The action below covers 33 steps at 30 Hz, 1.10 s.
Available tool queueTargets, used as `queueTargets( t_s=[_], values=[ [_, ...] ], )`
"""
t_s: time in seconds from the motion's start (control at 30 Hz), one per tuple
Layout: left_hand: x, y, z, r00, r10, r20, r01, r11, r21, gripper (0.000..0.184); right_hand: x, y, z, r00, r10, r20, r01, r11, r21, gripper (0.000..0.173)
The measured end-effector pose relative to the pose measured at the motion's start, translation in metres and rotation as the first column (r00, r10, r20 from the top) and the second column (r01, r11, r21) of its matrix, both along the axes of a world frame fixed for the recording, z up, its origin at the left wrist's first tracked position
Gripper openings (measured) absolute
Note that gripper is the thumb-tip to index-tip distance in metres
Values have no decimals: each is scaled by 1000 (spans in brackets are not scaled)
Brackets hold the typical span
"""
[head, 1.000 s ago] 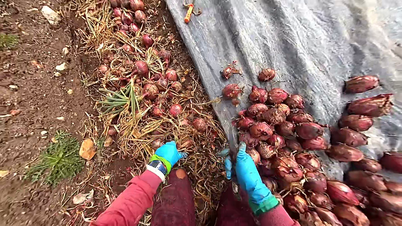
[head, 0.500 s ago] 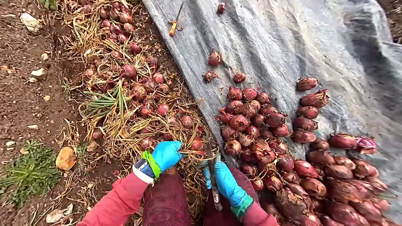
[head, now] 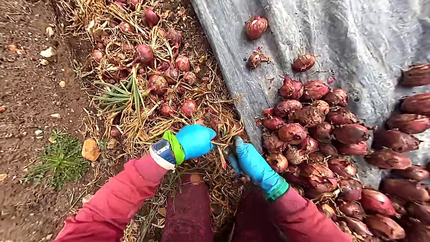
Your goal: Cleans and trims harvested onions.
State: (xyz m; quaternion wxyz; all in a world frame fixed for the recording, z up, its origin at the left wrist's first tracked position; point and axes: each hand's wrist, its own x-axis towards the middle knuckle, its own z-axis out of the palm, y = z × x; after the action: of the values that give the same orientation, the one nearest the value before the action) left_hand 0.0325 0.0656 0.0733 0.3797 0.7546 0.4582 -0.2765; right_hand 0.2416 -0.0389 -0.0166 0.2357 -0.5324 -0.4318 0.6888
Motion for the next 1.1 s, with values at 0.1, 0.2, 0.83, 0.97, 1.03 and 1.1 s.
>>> queueTargets(
  t_s=[0.1, 0.2, 0.83, 0.97, 1.03, 1.1],
  values=[
    [-101, -3, 9, 822, 567, 55, -561, 791, 243, 18, 18, 5, 1, 926, -371, -72, 369, 928, -45, 91],
    [-234, -78, 29, 631, 746, -213, -604, 645, 468, 37, 26, -16, -3, 903, -429, 3, 425, 895, -138, 94],
    [-98, -132, -146, 906, 404, -124, -399, 915, 65, 72, -24, -153, 5, 851, -525, -12, 470, 772, -427, 94],
    [-97, -131, -87, 555, 760, 337, -683, 648, -337, 63, -53, -130, -32, 965, -190, -182, 112, 922, -372, 85],
    [-89, -123, -61, 446, 823, 351, -653, 568, -502, 63, -69, -106, -26, 968, -40, -249, -27, 966, -259, 81],
    [-85, -104, -41, 545, 767, 339, -577, 636, -511, 55, -78, -73, -10, 972, -4, -236, -27, 992, -126, 78]
  ],
)
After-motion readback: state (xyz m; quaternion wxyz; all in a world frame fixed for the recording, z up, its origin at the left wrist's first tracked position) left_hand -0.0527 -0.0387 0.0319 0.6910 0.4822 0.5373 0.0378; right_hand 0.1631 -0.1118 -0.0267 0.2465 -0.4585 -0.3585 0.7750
